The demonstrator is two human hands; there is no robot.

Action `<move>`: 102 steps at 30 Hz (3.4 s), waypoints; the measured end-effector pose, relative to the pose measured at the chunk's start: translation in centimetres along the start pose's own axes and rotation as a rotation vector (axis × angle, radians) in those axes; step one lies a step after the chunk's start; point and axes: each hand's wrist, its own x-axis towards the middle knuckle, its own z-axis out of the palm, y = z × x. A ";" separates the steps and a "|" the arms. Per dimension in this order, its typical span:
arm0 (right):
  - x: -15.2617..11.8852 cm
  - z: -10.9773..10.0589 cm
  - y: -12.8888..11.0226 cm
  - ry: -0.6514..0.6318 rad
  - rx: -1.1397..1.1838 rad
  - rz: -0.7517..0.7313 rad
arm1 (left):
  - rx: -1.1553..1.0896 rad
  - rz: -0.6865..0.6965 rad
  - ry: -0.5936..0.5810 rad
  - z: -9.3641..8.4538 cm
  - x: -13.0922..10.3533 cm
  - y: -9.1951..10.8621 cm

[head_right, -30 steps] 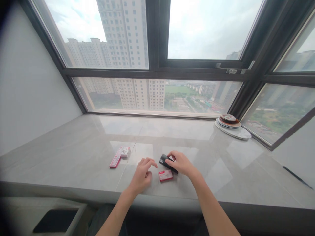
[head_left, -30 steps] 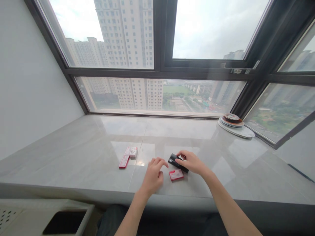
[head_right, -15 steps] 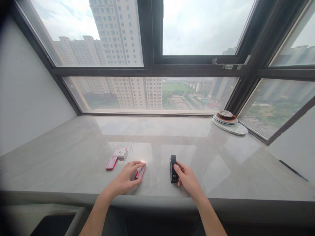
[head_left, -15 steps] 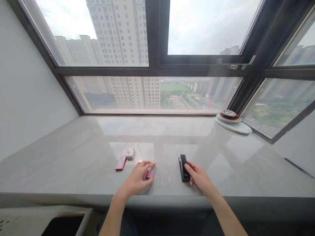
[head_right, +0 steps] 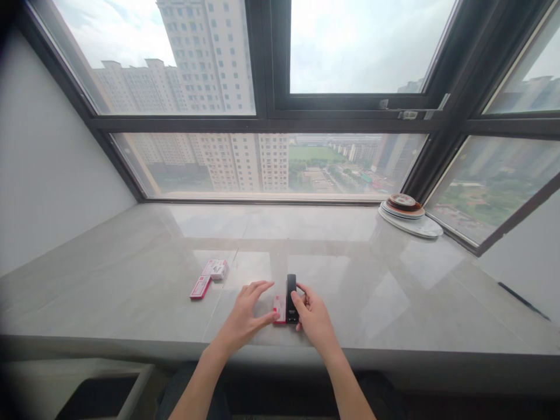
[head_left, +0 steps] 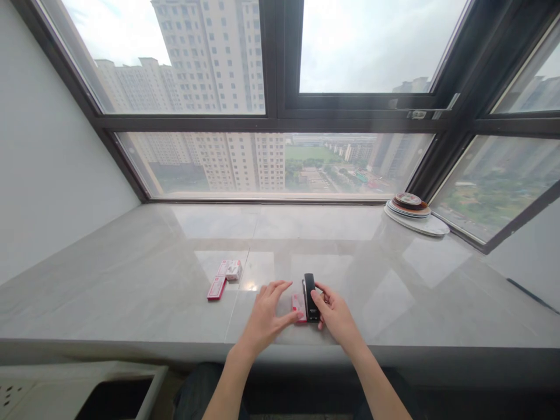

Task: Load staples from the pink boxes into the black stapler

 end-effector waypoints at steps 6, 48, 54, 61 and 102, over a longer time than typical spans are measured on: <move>-0.3 0.2 0.3 0.039 -0.050 -0.020 | 0.462 -0.747 0.608 -6.6 -2.1 -7.2; -0.2 -0.2 0.7 -0.037 -0.078 -0.002 | 0.243 -0.382 -0.034 -12.7 0.8 -14.3; -0.1 -0.2 1.0 -0.029 -0.059 0.012 | 0.069 -0.333 -0.181 -10.9 -2.8 -7.6; -0.4 -0.1 0.4 -0.039 -0.020 -0.002 | -0.125 -0.001 -0.170 -3.1 1.0 2.0; -1.1 -1.4 -4.2 -0.263 -0.504 -0.192 | 0.222 -0.318 -0.112 4.9 5.3 0.8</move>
